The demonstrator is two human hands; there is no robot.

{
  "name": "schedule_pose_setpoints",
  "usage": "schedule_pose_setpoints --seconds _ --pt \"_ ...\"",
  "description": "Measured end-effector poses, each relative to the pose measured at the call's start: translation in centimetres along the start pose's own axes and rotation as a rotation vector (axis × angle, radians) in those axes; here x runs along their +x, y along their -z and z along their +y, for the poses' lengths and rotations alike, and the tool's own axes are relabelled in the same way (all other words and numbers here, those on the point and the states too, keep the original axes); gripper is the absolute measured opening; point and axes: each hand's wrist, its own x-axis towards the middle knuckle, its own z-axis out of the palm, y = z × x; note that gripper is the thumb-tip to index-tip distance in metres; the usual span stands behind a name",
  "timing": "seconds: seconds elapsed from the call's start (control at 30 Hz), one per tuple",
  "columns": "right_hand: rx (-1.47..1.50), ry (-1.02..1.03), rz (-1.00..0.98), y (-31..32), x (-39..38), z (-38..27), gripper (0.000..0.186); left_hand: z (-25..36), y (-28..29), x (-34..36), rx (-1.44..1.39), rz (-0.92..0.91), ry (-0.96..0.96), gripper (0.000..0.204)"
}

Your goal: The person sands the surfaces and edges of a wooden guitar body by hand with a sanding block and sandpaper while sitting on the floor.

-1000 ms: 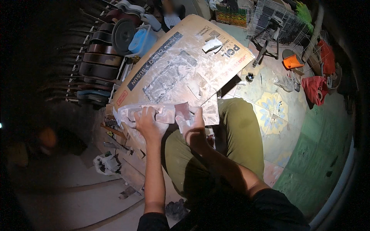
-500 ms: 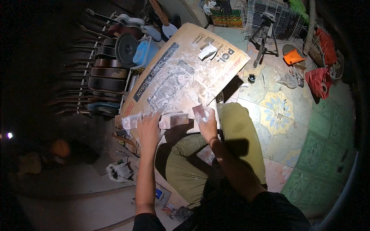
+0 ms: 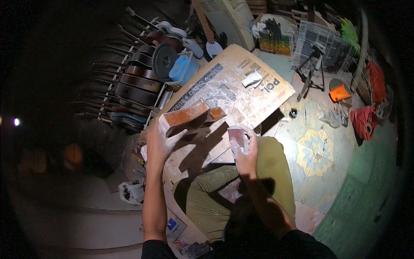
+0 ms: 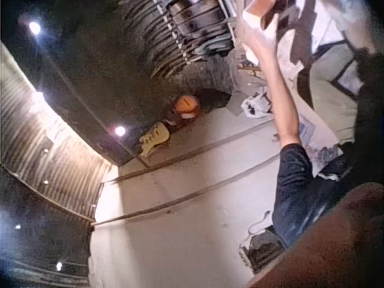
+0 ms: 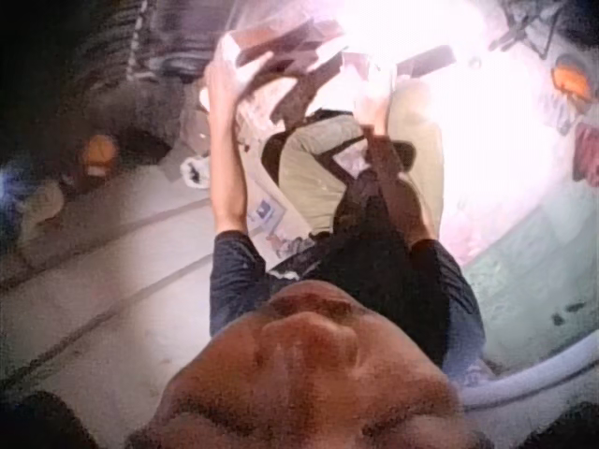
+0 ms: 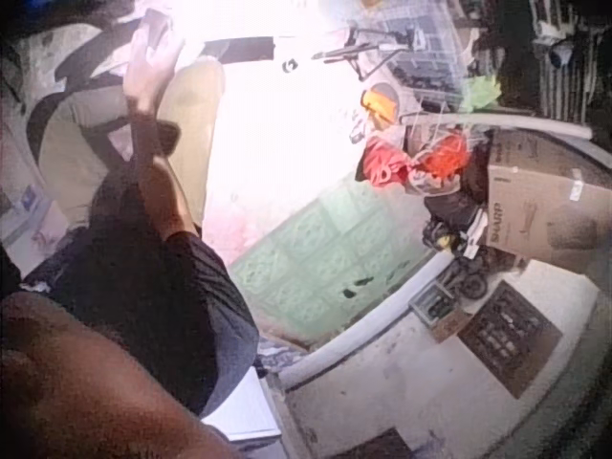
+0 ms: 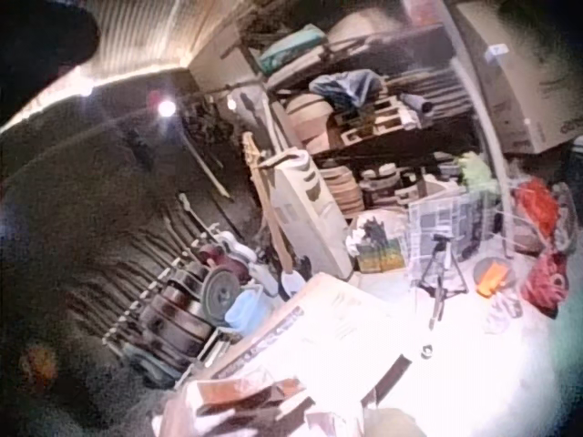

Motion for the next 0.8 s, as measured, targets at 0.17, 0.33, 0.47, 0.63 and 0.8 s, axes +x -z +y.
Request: schedule_pose_setpoints --seconds 0.17,0.33,0.47,0.63,0.8 --pt "-0.178 0.258 -0.131 -2.3 1.3 -6.1 0.048 0.8 0.6 -1.5 -0.224 -0.085 -0.035 0.062" --pt "-0.357 0.402 -0.251 -5.5 4.3 -7.2 0.052 -2.1 -0.3 -2.6 -0.343 -0.064 0.026 0.062" --pt "-0.363 0.520 -0.312 -7.9 5.6 -6.0 0.051 -3.4 -1.0 -3.4 -0.667 -0.078 0.074 0.062" --pt "-0.237 0.431 -0.367 -11.6 -0.1 -6.1 0.049 -4.1 -1.3 -6.2 -0.833 -0.069 0.158 0.058" --pt "-0.221 0.417 -0.285 -13.0 1.7 -5.0 0.046 -4.6 -1.7 -7.1 -0.708 0.037 0.195 0.058"
